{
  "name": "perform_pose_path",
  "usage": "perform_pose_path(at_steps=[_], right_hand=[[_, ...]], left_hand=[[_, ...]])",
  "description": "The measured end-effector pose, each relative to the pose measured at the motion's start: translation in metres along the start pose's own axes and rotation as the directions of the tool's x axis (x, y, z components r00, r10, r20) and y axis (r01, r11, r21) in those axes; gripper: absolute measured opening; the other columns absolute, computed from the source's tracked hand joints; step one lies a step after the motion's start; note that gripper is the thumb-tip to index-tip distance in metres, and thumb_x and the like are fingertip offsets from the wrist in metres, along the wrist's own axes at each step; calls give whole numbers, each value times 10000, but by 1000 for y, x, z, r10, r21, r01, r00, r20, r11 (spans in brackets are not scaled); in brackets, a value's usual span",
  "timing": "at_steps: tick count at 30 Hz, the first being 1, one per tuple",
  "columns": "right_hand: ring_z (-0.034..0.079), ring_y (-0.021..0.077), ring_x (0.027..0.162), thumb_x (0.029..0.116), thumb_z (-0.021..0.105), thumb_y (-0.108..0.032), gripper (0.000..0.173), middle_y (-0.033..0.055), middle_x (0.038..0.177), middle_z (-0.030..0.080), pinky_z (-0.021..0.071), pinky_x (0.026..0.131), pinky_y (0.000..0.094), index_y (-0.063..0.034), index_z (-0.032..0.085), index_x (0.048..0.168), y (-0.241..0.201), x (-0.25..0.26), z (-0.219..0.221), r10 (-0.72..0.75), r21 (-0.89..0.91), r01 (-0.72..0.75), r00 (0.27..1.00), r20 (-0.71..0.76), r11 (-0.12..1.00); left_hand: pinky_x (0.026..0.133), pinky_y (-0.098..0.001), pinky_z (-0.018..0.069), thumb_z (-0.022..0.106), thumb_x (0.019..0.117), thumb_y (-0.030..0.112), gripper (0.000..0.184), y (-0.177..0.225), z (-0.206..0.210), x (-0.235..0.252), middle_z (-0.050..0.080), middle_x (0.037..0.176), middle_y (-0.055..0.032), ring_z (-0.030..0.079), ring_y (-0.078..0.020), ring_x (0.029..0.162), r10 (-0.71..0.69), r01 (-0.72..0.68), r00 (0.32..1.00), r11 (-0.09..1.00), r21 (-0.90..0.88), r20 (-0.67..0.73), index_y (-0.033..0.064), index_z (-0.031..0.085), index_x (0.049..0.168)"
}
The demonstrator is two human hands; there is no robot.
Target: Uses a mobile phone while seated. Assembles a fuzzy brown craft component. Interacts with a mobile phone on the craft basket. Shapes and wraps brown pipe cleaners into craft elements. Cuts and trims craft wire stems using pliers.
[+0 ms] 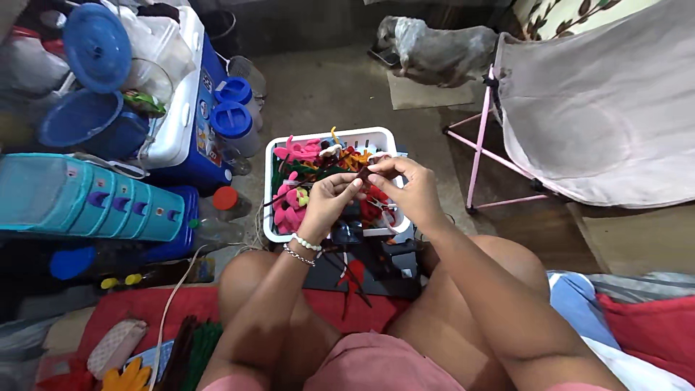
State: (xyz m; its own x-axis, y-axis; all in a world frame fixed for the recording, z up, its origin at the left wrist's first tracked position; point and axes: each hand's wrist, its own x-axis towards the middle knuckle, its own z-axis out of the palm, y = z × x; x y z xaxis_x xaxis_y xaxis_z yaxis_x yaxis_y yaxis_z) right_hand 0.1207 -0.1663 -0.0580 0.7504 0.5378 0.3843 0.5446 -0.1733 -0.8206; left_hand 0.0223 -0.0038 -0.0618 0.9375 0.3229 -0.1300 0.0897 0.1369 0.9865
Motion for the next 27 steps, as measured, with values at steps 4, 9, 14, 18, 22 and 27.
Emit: perform_pose_path(at_steps=[4,9,14,18,22,27], right_hand=[[710,149,989,957,705,-227,208,75,1062,749,588,903,361,-77,774,1084,9,-3,-3,-77,-78,77,997,5,994],[708,232,943,944,667,-215,254,175,1032,741,572,858,388,0,769,1034,-1,-4,6,-165,-109,165,986,7,980],[697,229,961,929,665,-185,249,183,1036,733,558,877,376,19,758,1036,-4,-7,9,-153,-109,151,988,-7,982],[665,207,962,918,664,-117,245,230,1037,705,532,899,318,87,724,1040,-5,-11,10,-145,-49,147,989,34,988],[661,203,973,920,665,-130,268,238,1055,701,526,904,312,88,725,1063,-2,-10,11,-164,-40,167,983,80,985],[710,310,990,858,707,-52,245,212,1064,733,572,892,444,18,767,1086,-22,-8,10,-192,-156,198,980,54,968]], left_hand=[[744,-288,607,654,980,44,187,-4,10,2,743,936,-78,712,-121,793,120,-120,993,993,-14,-18,-53,681,1138],[737,-246,581,656,971,29,163,0,6,0,724,903,-67,669,-60,748,177,-178,984,983,-46,-38,-83,698,1082],[748,-251,584,672,966,33,163,-5,9,-1,729,919,-88,673,-68,753,240,-242,968,970,-17,-70,-77,713,1079],[769,-261,585,682,962,30,174,-5,10,-6,734,949,-119,681,-84,771,288,-288,952,958,17,-106,-80,718,1093],[772,-271,575,685,968,61,176,-3,5,-7,730,936,-121,673,-90,769,294,-285,949,954,87,-117,-69,724,1081],[774,-262,581,662,962,48,143,5,1,-8,726,908,-85,679,-70,790,336,-324,931,941,100,-142,-69,723,1018]])
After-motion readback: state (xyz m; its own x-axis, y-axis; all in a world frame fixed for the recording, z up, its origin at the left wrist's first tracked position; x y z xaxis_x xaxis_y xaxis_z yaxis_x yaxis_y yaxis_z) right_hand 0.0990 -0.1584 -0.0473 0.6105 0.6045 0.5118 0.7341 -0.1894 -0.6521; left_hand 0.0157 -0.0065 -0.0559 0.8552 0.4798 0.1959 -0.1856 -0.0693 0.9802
